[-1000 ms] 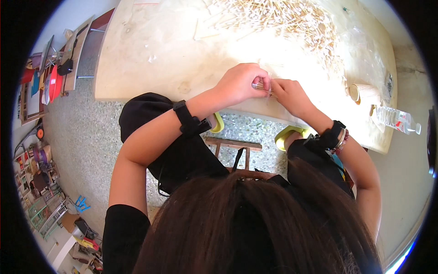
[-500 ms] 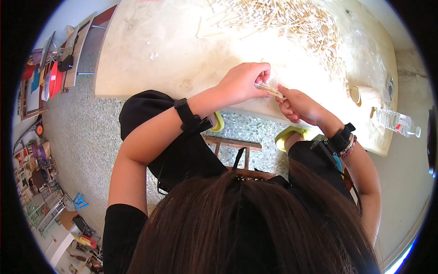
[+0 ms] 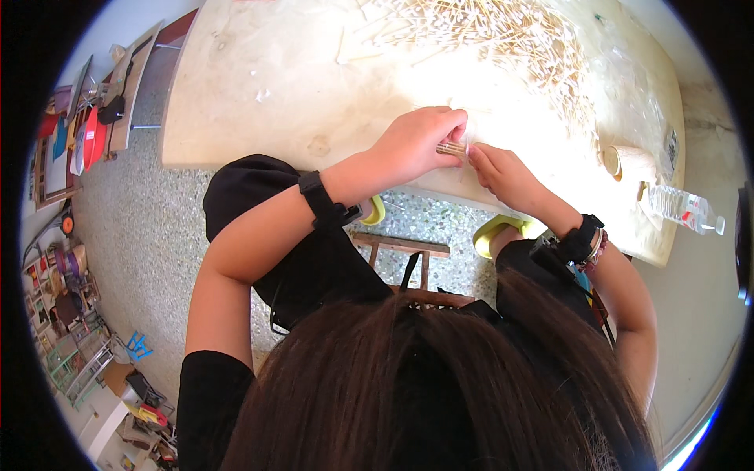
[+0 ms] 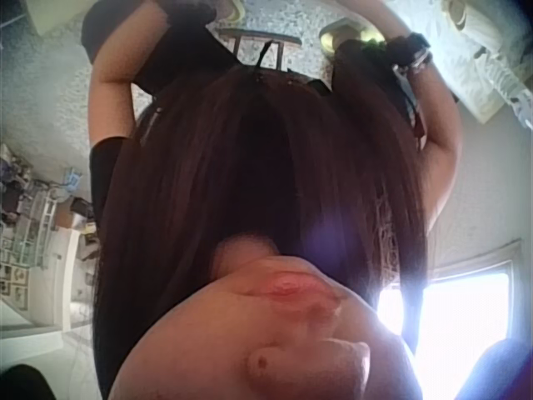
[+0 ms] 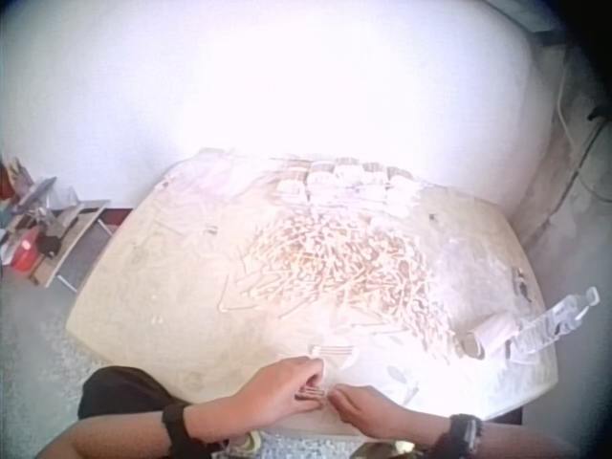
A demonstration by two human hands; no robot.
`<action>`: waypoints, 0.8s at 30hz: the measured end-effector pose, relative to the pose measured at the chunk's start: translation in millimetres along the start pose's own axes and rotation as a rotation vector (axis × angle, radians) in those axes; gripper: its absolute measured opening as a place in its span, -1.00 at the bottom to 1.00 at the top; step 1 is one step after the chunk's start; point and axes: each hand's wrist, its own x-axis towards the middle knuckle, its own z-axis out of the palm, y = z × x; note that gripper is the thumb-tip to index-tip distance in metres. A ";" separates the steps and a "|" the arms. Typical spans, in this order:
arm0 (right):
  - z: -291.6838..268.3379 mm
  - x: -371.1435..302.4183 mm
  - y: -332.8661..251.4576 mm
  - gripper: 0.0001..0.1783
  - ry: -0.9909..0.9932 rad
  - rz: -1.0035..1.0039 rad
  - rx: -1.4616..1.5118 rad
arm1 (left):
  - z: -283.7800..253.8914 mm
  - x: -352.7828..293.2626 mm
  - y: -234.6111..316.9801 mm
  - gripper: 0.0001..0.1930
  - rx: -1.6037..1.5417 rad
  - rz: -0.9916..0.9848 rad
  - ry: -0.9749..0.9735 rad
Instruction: Organizing and packaging cotton swabs into plastic bags.
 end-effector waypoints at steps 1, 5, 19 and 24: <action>0.2 0.8 -0.6 -0.56 0.001 0.002 0.001 | 0.2 -0.2 0.4 -0.66 0.011 0.042 0.012; 1.0 4.5 -2.1 -0.50 -0.021 0.055 0.029 | -1.3 0.3 0.8 -0.66 0.017 0.019 -0.020; -10.4 -1.5 -8.3 -0.53 -0.285 0.391 0.531 | -3.4 -0.5 0.0 -0.60 0.011 0.040 -0.030; -0.9 -0.5 -9.5 -0.56 -0.188 0.359 0.469 | -3.6 -2.3 -0.3 -0.58 0.005 0.000 -0.033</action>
